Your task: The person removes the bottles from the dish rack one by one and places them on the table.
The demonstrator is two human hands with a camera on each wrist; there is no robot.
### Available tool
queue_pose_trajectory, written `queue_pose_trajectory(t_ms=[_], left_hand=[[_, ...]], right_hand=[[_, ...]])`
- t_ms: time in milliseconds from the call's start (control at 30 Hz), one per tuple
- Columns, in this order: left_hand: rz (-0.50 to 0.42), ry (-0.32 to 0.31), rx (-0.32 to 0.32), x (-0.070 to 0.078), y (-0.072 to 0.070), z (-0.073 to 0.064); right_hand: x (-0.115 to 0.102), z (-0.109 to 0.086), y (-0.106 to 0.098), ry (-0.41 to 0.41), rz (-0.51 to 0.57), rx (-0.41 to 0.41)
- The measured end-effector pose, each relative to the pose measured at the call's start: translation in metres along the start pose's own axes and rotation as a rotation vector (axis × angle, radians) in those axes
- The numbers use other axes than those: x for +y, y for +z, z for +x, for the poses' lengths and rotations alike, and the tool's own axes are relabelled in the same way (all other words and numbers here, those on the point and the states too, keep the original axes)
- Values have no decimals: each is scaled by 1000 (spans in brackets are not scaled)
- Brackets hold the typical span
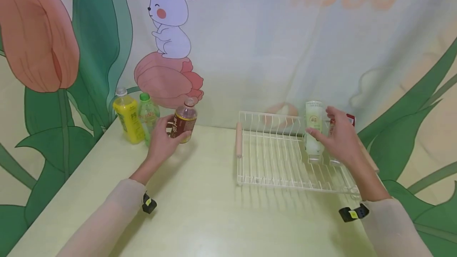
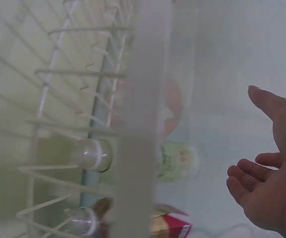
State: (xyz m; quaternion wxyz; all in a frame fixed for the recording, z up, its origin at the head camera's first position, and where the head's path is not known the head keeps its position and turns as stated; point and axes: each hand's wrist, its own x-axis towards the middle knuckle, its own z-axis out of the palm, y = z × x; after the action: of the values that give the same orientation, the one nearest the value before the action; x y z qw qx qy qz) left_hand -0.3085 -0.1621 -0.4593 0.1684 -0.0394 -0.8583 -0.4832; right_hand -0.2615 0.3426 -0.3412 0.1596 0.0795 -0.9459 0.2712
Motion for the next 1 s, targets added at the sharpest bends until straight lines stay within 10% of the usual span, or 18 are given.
queue_pose_trajectory(t_ms=[433,1000], left_hand=[[-38,-60,-95,-11,-2,-5],[68,-106,-99,-17,-16,-4]], right_hand=[[50,14,22,125,-53,-97],[58,17,45,184,-93,-155]])
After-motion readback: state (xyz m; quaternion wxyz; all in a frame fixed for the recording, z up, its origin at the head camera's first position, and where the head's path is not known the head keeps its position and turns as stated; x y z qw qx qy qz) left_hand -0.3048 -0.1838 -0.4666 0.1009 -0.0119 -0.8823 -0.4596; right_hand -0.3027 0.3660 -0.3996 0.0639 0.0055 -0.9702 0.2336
